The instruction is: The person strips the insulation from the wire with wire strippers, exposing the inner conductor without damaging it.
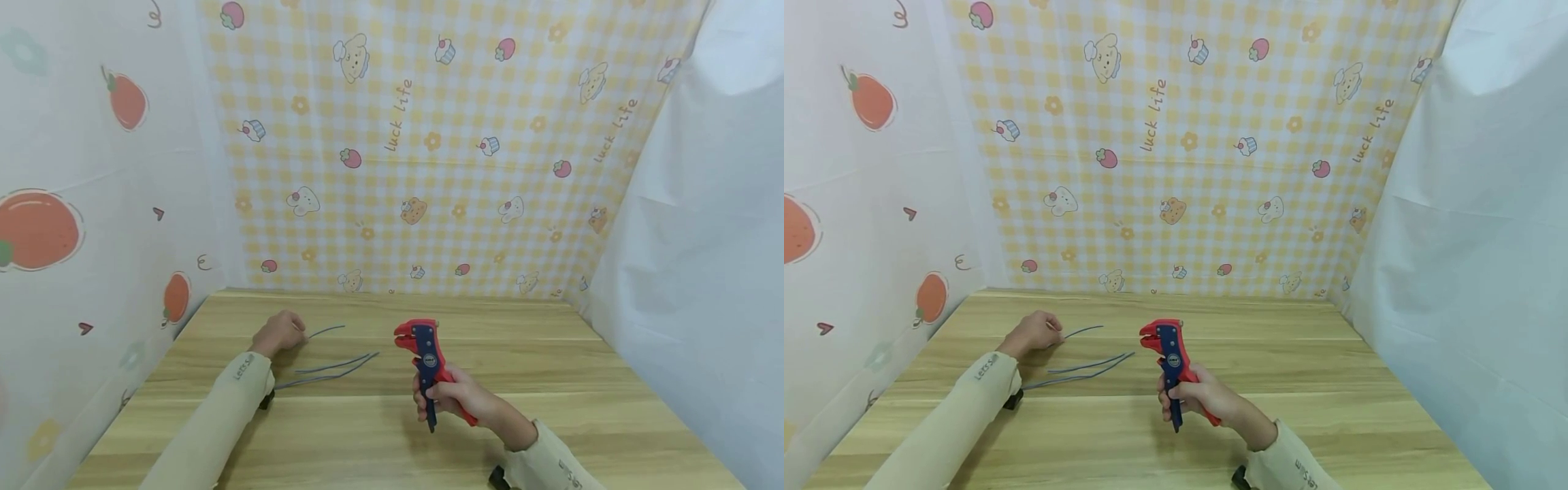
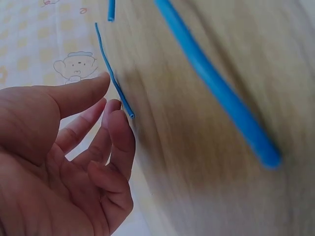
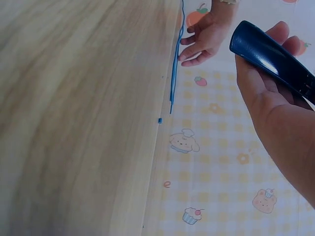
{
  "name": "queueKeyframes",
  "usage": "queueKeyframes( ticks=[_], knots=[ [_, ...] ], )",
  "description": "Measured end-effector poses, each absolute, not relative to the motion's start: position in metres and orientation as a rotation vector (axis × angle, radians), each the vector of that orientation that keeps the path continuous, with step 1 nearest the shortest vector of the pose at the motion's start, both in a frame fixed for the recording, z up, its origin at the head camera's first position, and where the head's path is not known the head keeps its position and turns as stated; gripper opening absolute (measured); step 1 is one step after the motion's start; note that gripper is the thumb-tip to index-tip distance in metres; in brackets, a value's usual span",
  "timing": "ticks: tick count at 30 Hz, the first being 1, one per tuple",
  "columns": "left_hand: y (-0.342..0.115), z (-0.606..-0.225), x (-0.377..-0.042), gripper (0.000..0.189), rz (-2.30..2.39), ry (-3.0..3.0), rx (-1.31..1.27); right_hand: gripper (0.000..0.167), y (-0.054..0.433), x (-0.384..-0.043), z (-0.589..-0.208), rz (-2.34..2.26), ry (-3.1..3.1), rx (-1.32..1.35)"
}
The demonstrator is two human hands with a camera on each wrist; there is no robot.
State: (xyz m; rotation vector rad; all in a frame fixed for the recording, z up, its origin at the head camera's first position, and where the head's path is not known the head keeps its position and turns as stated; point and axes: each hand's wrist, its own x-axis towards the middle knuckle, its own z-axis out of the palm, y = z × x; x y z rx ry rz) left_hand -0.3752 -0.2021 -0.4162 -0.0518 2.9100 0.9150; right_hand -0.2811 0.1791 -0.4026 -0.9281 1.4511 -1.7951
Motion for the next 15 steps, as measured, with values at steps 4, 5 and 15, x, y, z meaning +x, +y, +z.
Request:
queueKeyframes(
  ticks=[4,5,15],
  knots=[
    [-0.2025,-0.4167,-0.3748,0.029,0.887,2.91,-0.05,0.025,0.1792,-0.2811,-0.4027,-1.797,1.453,-0.93],
    [-0.2024,-0.4168,-0.3745,0.028,0.882,2.909,-0.054,0.025,0.1791,-0.281,-0.4028,-1.797,1.452,-0.93],
    [-0.1995,-0.4166,-0.3732,0.019,0.841,2.909,-0.069,0.026,0.1793,-0.2813,-0.4046,-1.798,1.44,-0.93]
  ],
)
